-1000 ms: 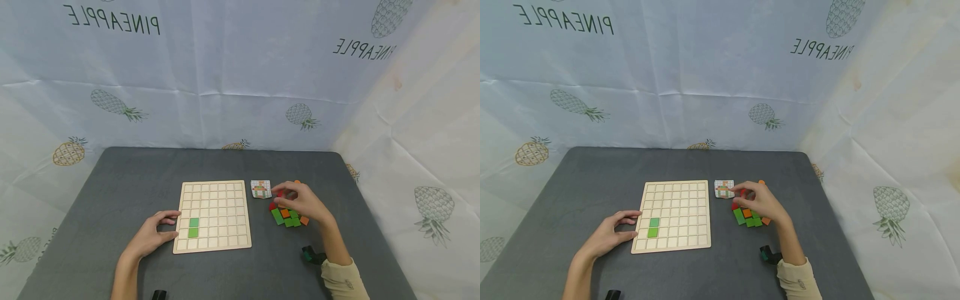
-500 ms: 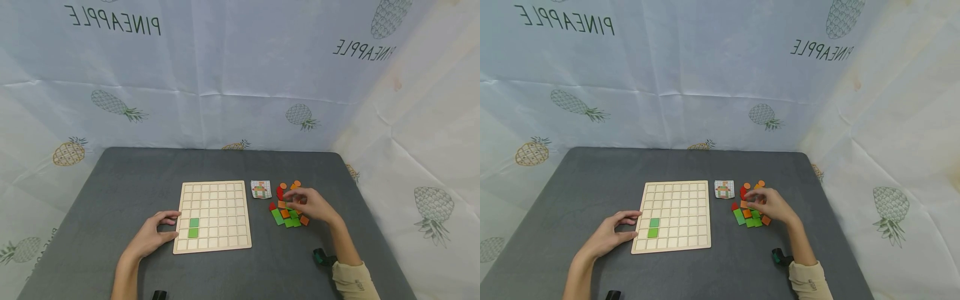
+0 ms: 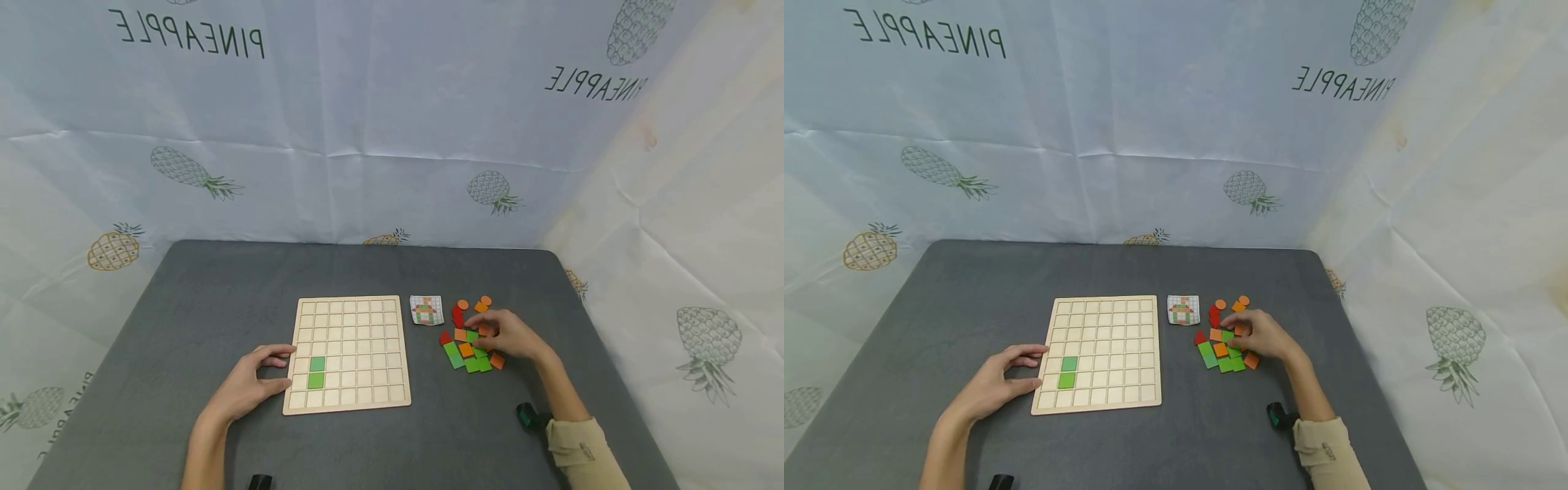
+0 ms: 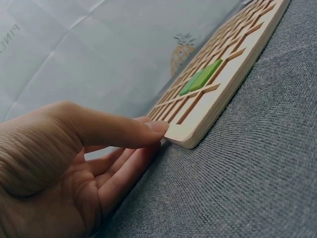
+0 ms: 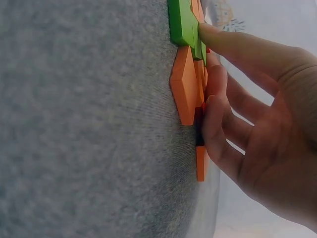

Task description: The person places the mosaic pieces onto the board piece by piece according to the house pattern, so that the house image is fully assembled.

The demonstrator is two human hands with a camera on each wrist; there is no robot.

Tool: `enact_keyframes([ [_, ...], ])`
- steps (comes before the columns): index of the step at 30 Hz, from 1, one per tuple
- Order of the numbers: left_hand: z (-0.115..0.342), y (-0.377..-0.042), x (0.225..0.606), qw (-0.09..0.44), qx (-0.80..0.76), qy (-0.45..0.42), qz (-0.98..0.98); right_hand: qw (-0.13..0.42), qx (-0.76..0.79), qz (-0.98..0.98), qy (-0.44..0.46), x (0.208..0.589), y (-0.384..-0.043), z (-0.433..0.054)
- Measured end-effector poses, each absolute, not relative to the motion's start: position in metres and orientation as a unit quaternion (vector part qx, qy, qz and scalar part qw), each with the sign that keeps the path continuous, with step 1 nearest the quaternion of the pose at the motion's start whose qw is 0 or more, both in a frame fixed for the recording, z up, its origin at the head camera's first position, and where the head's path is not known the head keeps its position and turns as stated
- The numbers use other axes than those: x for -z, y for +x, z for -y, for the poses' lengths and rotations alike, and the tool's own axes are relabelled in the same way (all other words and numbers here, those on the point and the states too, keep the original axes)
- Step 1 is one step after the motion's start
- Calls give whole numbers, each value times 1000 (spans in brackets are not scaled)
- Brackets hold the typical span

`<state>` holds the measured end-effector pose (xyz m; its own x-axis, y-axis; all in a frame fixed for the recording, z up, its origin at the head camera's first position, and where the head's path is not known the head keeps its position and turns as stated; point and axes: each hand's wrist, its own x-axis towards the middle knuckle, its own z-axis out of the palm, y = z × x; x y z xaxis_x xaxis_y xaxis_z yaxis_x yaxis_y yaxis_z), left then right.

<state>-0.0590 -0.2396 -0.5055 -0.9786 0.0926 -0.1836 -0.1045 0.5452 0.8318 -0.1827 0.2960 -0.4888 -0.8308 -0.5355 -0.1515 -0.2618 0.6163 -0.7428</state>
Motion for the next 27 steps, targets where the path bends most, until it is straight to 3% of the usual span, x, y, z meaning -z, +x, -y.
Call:
enact_keyframes([
  [27,239,-58,504,102,-477,-3,-873,143,334,-905,-219,491,-186,-289],
])
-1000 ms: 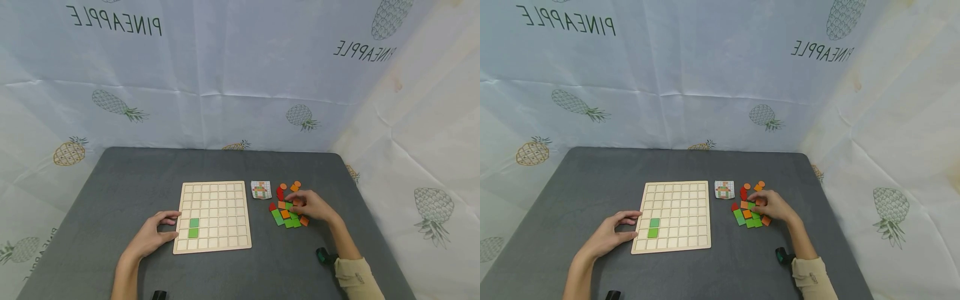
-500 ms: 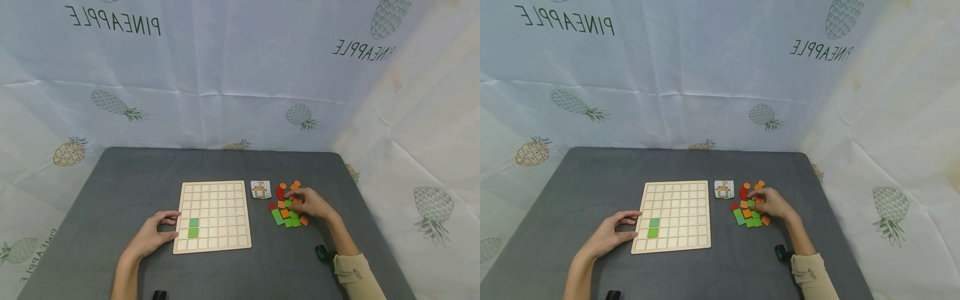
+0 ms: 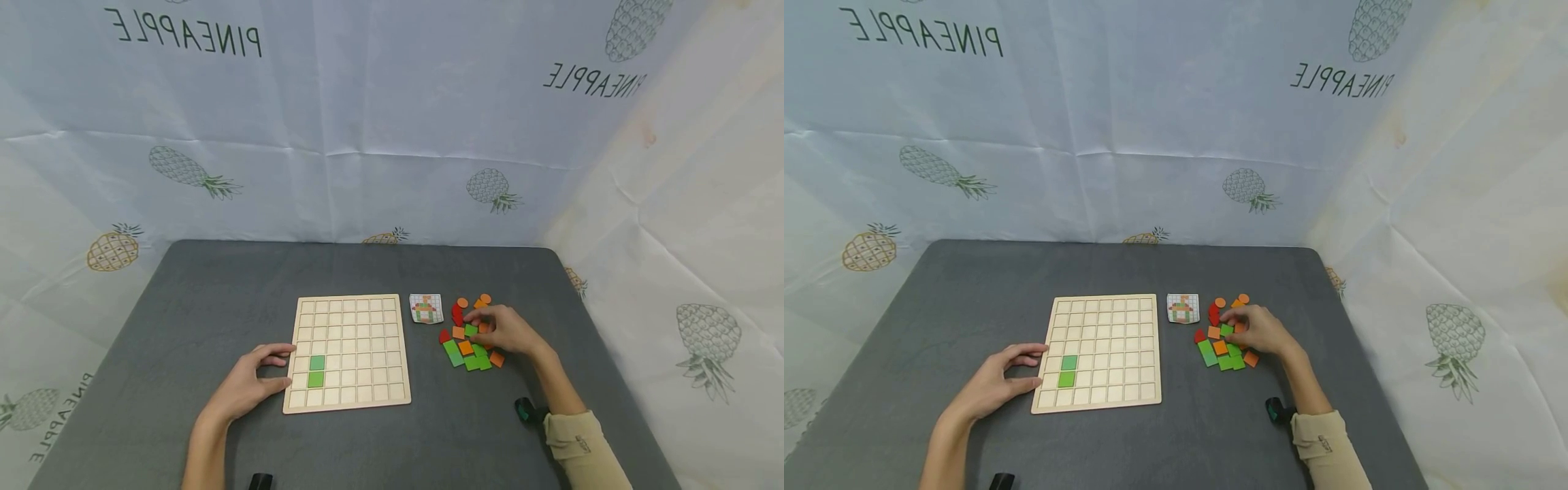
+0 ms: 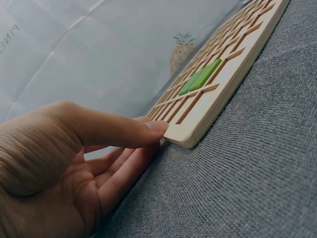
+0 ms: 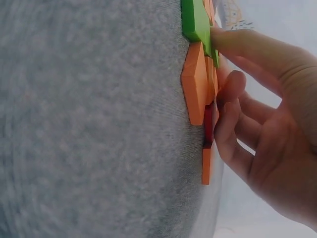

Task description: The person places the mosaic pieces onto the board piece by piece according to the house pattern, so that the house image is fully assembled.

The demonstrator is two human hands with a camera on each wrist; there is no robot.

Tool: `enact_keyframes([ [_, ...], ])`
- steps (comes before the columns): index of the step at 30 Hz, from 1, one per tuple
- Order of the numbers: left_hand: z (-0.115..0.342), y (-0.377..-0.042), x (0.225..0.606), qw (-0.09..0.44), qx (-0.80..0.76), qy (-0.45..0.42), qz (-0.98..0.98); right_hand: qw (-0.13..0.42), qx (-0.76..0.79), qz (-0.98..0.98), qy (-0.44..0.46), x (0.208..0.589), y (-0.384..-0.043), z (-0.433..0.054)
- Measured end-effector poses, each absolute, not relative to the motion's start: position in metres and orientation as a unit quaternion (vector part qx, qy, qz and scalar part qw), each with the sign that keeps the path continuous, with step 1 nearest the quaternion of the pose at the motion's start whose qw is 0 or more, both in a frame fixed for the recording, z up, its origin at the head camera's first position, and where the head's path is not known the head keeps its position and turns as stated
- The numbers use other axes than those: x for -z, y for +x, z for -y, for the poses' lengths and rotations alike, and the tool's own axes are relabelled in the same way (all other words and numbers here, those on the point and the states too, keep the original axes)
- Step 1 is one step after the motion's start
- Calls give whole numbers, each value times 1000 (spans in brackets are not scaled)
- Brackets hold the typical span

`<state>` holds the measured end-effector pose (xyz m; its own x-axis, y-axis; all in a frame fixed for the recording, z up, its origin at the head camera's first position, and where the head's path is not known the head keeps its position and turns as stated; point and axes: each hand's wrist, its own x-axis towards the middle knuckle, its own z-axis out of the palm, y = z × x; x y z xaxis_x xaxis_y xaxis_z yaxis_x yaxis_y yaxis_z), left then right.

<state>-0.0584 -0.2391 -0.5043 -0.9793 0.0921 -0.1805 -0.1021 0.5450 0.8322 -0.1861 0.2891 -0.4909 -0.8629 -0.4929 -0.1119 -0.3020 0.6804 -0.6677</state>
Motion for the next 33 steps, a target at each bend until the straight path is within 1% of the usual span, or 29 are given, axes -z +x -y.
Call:
enact_keyframes([
  [7,240,-57,504,100,-476,-6,-874,110,319,-915,-222,482,-184,-284],
  [13,240,-58,504,109,-481,-5,-870,87,324,-913,-233,475,-180,-277],
  [20,240,-58,505,108,-482,-5,-869,38,323,-910,-257,467,-177,-259],
  [25,239,-59,505,109,-482,-7,-869,36,341,-898,-277,463,-176,-246],
  [33,239,-59,504,110,-484,-8,-868,14,356,-878,-320,461,-176,-226],
])
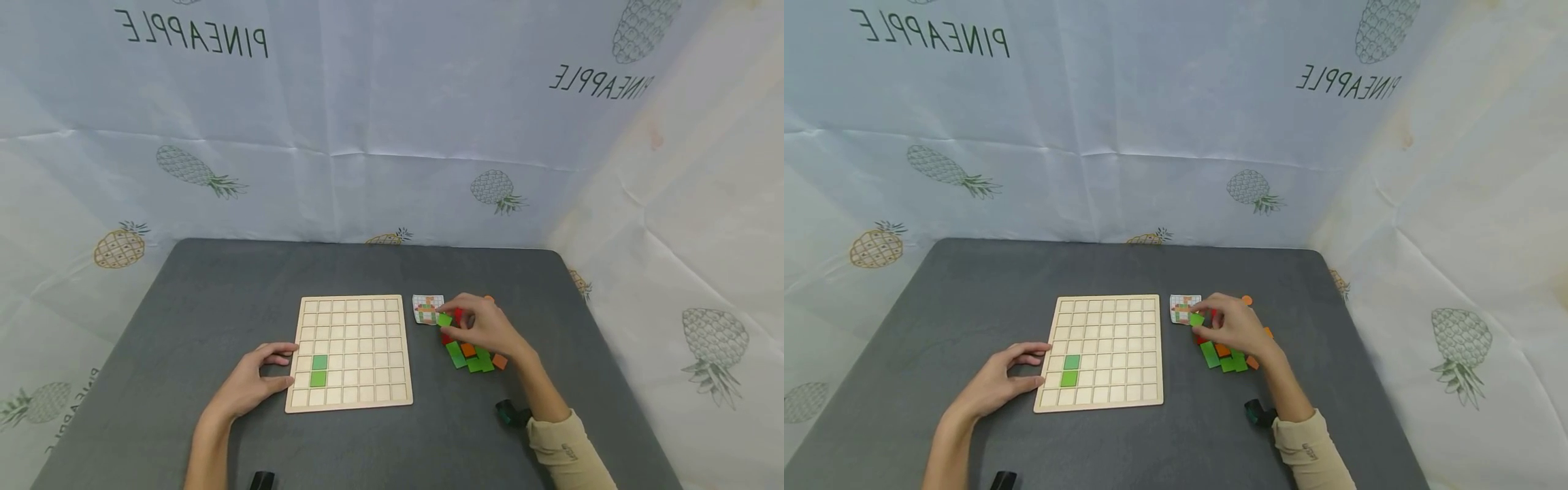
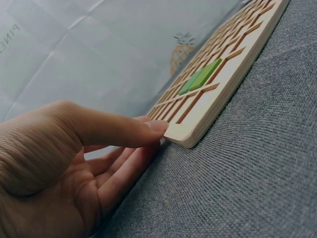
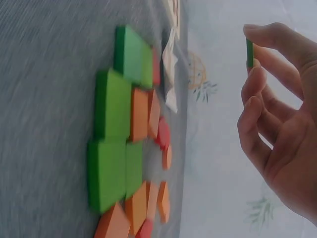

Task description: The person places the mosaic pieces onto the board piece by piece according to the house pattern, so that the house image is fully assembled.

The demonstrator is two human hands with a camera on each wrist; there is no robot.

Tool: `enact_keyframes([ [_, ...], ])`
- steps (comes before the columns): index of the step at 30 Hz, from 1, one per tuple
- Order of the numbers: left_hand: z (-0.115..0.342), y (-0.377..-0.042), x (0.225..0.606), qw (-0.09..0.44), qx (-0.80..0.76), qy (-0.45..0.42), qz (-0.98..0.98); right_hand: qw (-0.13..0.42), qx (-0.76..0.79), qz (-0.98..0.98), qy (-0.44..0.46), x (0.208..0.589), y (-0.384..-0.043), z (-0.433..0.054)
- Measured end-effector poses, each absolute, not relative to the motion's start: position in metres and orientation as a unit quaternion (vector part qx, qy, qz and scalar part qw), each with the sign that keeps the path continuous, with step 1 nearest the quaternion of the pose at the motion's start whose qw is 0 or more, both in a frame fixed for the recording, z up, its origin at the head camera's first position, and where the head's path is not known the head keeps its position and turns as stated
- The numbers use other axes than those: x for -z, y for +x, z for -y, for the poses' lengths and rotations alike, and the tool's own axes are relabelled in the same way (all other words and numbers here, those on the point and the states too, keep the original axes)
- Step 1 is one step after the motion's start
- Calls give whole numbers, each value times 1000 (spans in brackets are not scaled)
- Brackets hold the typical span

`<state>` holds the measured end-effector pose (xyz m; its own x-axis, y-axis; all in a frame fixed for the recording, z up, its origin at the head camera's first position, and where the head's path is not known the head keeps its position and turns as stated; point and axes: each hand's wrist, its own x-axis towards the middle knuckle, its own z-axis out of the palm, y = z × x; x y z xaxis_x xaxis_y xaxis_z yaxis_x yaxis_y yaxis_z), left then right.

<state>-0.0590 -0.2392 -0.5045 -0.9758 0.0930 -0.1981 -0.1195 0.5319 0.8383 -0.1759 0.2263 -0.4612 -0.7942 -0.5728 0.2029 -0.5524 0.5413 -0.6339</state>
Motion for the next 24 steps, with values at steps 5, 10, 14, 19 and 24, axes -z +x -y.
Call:
enact_keyframes([
  [5,239,-59,505,107,-481,-7,-870,-8,363,-868,-338,458,-175,-210],
  [10,239,-59,504,108,-484,-7,-868,10,374,-862,-342,456,-171,-192],
  [14,238,-59,504,109,-484,-9,-868,24,372,-862,-342,455,-167,-177],
  [19,238,-59,504,113,-477,-16,-871,24,371,-850,-372,451,-165,-157],
  [24,239,-59,504,111,-480,-12,-870,33,376,-836,-399,447,-162,-137],
])
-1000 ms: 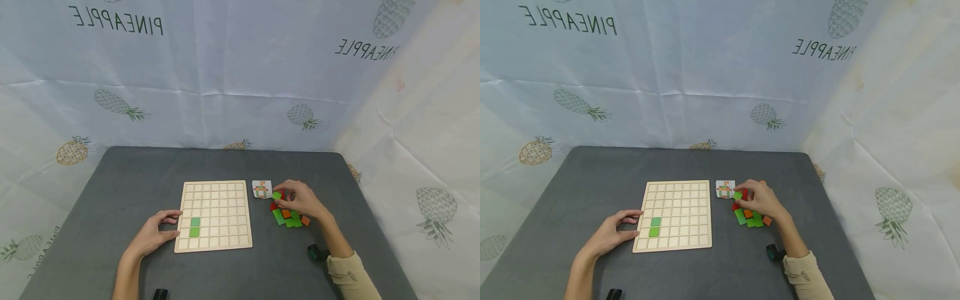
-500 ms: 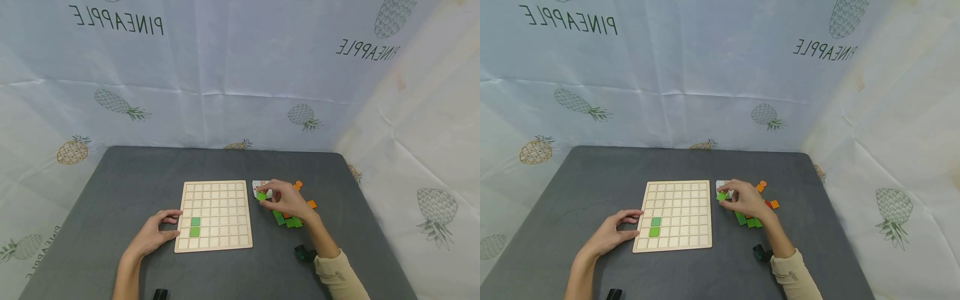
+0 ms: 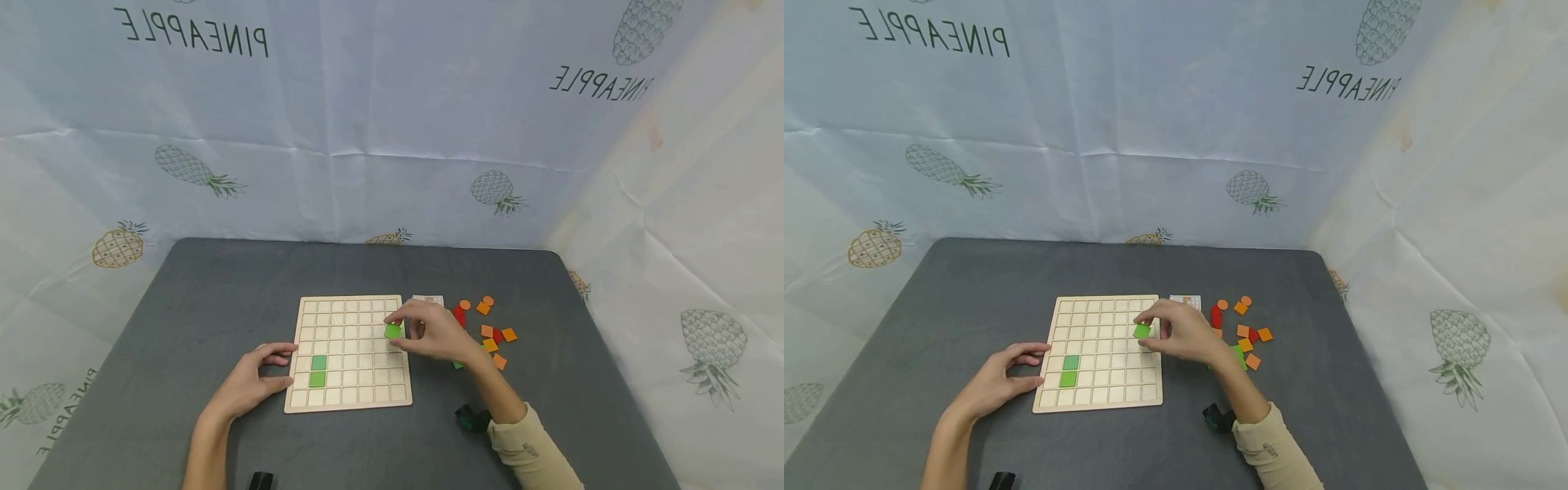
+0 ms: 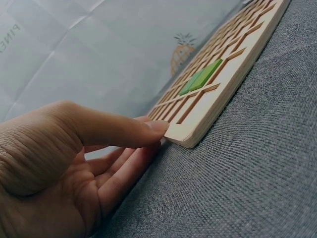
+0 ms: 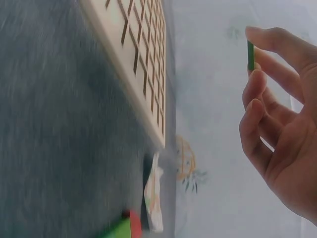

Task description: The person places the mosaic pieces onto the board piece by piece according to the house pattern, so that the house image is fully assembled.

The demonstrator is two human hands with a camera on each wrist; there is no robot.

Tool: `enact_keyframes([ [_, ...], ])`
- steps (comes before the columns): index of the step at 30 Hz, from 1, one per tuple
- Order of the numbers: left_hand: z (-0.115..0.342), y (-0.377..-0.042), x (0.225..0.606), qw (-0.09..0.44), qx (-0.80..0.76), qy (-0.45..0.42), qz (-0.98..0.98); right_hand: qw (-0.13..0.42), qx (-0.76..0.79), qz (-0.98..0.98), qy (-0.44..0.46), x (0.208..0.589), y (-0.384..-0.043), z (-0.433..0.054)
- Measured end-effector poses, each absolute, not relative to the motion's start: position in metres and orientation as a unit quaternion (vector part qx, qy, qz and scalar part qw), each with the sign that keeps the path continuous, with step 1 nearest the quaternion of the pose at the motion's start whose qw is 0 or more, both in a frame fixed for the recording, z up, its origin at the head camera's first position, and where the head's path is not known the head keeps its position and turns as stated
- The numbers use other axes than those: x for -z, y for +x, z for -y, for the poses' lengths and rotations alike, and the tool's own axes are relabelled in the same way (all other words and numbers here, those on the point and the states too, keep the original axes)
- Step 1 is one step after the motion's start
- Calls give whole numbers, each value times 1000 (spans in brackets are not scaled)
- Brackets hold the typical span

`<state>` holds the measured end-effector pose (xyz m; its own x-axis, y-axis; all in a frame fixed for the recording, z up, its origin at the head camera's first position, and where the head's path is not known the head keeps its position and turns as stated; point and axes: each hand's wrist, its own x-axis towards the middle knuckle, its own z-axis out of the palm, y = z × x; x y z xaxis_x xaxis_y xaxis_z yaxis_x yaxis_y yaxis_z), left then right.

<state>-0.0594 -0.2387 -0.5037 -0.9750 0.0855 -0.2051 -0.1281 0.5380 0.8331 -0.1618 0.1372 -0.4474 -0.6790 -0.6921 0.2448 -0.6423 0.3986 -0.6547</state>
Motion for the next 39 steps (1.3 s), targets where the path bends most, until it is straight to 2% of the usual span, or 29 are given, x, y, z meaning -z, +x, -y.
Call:
enact_keyframes([
  [8,240,-60,503,103,-486,0,-868,48,355,-831,-427,447,-153,-107],
  [22,242,-60,506,94,-485,3,-869,110,330,-820,-456,459,-139,-61],
  [39,243,-60,506,89,-485,16,-870,133,251,-822,-493,476,-121,-16],
])
